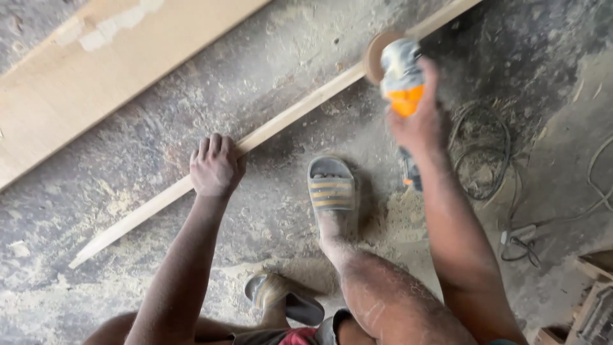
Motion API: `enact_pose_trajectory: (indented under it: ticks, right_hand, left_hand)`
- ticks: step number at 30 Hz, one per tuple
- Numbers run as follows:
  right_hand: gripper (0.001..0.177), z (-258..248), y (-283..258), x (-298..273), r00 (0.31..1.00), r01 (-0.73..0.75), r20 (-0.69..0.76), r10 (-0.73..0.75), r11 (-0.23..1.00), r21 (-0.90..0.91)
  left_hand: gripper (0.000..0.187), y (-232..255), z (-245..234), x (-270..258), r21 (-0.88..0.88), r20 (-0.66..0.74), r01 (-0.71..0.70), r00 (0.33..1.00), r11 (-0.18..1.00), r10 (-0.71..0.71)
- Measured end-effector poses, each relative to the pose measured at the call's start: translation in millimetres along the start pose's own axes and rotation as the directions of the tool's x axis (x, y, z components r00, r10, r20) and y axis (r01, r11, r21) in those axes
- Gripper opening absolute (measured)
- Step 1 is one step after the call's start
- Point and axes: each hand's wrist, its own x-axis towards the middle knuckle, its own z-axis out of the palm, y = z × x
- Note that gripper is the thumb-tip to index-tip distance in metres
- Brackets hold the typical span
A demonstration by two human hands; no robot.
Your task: Sanding wooden planks using a power angle grinder with a sanding attachment.
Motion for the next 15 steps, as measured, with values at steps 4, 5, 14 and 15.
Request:
enact_pose_trajectory:
  ticks: [4, 5, 14, 15]
  right_hand:
    - [0.092, 42.3, -16.6, -49.8, 0.973, 0.224, 0.067, -0.221, 0.973, -0.048]
    - [0.084, 53.8, -22.2, -64.3, 0.913, 0.406, 0.072, -0.402, 0.911, -0.069]
    - [0.080, 45.4, 10.5, -44.1, 0.893, 0.450, 0.044, -0.448, 0.887, -0.099]
    - [0.089, 33.9, 22.2, -32.9, 0.931, 0.364, 0.007, -0.366, 0.926, -0.104]
  left_hand:
    - [0.020, -0.9, 2.4, 1.3, -0.003, 0.030, 0.007, 1.000, 1.000, -0.007]
    - [0.021, 0.0, 1.0, 0.5, -0.004, 0.018, 0.006, 1.000, 1.000, -0.006]
    - [0.023, 3.9, -8.1, 6.8, -0.008, -0.076, -0.035, 0.996, 0.999, 0.034]
    - [0.023, 3.2, -8.1, 5.6, 0.001, -0.081, -0.035, 0.996, 0.999, 0.035]
